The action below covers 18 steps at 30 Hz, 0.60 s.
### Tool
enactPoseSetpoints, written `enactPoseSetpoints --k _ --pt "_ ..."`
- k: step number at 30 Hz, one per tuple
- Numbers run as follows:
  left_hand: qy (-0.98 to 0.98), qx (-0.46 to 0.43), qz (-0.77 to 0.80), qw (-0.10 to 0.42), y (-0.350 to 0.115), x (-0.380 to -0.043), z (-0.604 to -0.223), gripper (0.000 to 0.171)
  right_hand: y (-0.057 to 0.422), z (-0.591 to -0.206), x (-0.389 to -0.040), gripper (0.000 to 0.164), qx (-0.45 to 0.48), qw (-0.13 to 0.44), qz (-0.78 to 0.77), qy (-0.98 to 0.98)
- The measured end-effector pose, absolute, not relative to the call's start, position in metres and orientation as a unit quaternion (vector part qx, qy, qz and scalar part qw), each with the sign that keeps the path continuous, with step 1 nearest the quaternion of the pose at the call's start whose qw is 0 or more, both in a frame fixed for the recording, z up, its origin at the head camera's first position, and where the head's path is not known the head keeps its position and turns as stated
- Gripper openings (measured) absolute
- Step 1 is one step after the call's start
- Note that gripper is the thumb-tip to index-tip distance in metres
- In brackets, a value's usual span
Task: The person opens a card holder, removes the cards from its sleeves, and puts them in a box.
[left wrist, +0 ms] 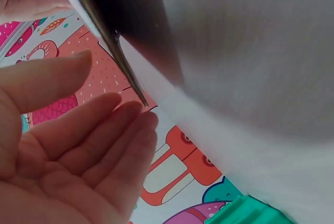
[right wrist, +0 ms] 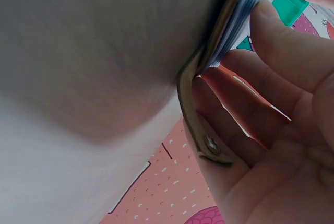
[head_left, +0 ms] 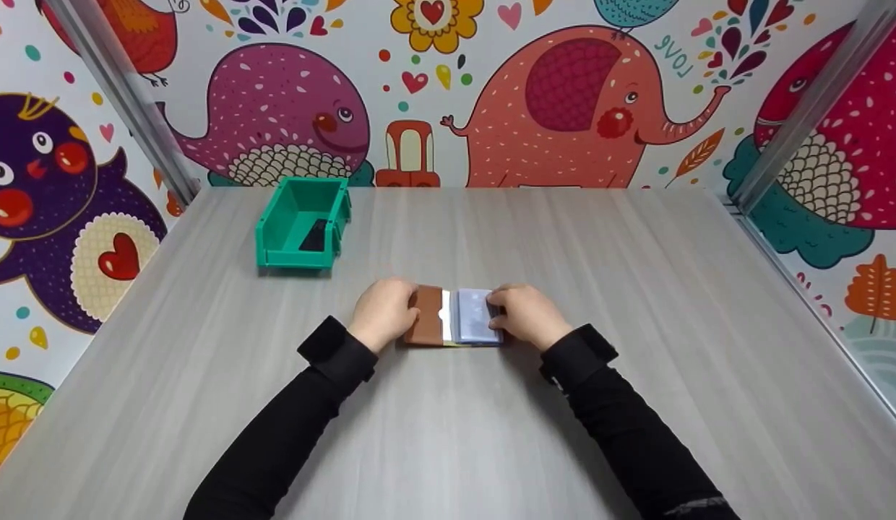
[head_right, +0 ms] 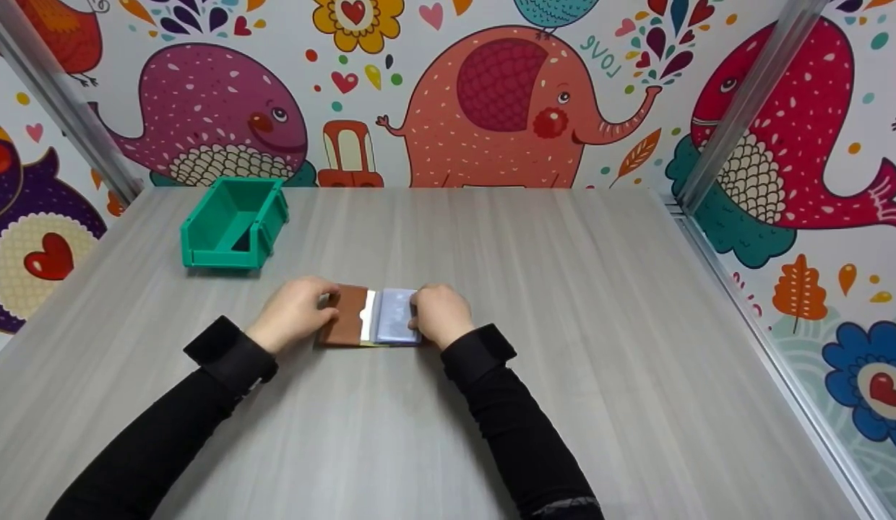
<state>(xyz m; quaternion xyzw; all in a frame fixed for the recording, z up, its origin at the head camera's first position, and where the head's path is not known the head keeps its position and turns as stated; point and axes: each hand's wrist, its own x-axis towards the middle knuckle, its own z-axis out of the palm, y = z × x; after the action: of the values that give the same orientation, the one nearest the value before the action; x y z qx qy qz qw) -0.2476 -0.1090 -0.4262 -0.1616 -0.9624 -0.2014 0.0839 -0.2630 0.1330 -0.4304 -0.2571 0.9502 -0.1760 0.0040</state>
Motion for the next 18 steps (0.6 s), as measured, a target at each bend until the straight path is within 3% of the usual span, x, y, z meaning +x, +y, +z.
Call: enactPoseSetpoints --k 9,13,18 --pt "-0.964 -0.168 -0.2 0.043 -0.1083 -0.2423 -0.4275 0.009 0.133 -0.4305 -0.2633 0.036 -0.263 -0.001 -0.168 0.95" --pt "-0.966 -0.161 -0.203 0.024 -0.107 -0.2407 -0.4284 0.02 0.1333 -0.4306 -0.263 0.036 -0.266 -0.003 -0.167 0.949" --pt "-0.966 -0.164 -0.197 0.023 -0.1056 -0.2387 -0.4286 0.012 0.1344 -0.43 -0.2624 0.037 -0.269 -0.005 -0.164 0.949"
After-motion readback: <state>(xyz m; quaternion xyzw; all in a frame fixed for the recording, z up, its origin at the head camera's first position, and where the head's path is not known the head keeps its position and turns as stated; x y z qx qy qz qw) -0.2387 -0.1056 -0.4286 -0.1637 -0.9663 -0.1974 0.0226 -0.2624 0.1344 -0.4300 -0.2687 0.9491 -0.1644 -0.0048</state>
